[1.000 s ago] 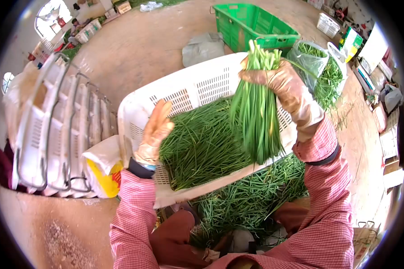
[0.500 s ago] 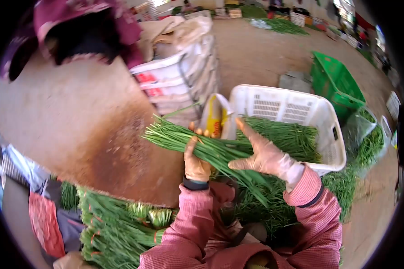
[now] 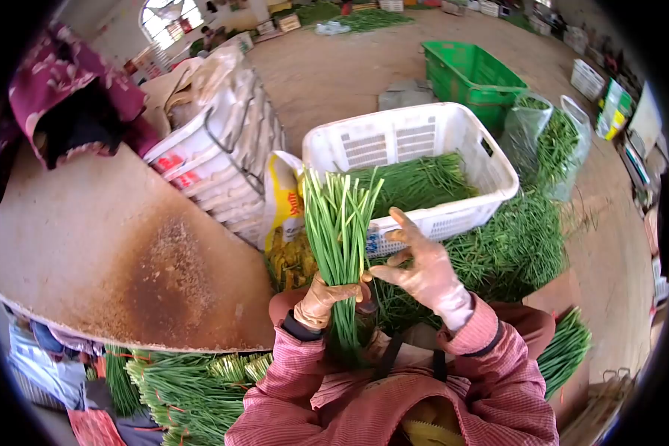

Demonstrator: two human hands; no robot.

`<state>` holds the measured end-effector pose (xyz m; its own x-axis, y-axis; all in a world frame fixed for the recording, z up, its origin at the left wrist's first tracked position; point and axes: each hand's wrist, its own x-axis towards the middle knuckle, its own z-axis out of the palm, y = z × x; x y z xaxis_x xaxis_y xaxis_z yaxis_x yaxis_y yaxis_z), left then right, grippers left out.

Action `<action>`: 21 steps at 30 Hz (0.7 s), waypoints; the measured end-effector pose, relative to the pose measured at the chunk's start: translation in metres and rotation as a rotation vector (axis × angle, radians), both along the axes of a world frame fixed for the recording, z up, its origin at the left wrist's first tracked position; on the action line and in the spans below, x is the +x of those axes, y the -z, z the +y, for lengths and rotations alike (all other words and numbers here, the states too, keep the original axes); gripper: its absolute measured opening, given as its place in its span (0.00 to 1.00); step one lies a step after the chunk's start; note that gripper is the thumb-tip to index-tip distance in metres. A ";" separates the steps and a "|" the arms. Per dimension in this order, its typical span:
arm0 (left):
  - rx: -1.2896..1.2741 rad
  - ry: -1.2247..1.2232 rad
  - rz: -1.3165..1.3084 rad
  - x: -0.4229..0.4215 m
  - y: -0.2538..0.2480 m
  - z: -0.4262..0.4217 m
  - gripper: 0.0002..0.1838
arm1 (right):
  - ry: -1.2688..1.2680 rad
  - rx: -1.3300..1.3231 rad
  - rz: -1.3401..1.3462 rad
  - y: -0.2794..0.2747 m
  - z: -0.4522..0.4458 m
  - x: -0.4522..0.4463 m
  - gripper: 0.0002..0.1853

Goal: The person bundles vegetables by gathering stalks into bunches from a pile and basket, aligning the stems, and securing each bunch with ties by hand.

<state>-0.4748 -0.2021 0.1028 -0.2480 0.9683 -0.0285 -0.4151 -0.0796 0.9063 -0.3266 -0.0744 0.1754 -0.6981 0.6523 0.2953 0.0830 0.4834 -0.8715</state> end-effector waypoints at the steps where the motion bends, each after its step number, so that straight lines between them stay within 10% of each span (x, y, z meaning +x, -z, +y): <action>1: -0.017 0.057 0.041 0.004 -0.002 0.004 0.15 | 0.021 0.045 -0.085 0.003 0.000 0.000 0.29; 9: -0.298 0.250 -0.070 -0.002 -0.011 -0.021 0.24 | 0.478 -0.481 0.421 0.069 0.097 0.033 0.06; 13: -0.273 0.293 -0.088 0.006 -0.004 -0.023 0.24 | 0.364 -0.228 0.205 0.055 0.089 0.058 0.09; 16: -0.318 0.356 -0.086 0.015 -0.002 -0.019 0.24 | 0.130 0.520 0.059 0.049 0.037 0.043 0.11; 19: -0.359 0.375 -0.041 0.024 -0.007 -0.021 0.24 | 0.177 0.413 0.170 0.074 0.053 0.036 0.05; 21: -0.426 0.332 0.031 0.024 -0.006 -0.033 0.22 | 0.336 -0.391 0.438 0.049 0.067 0.059 0.06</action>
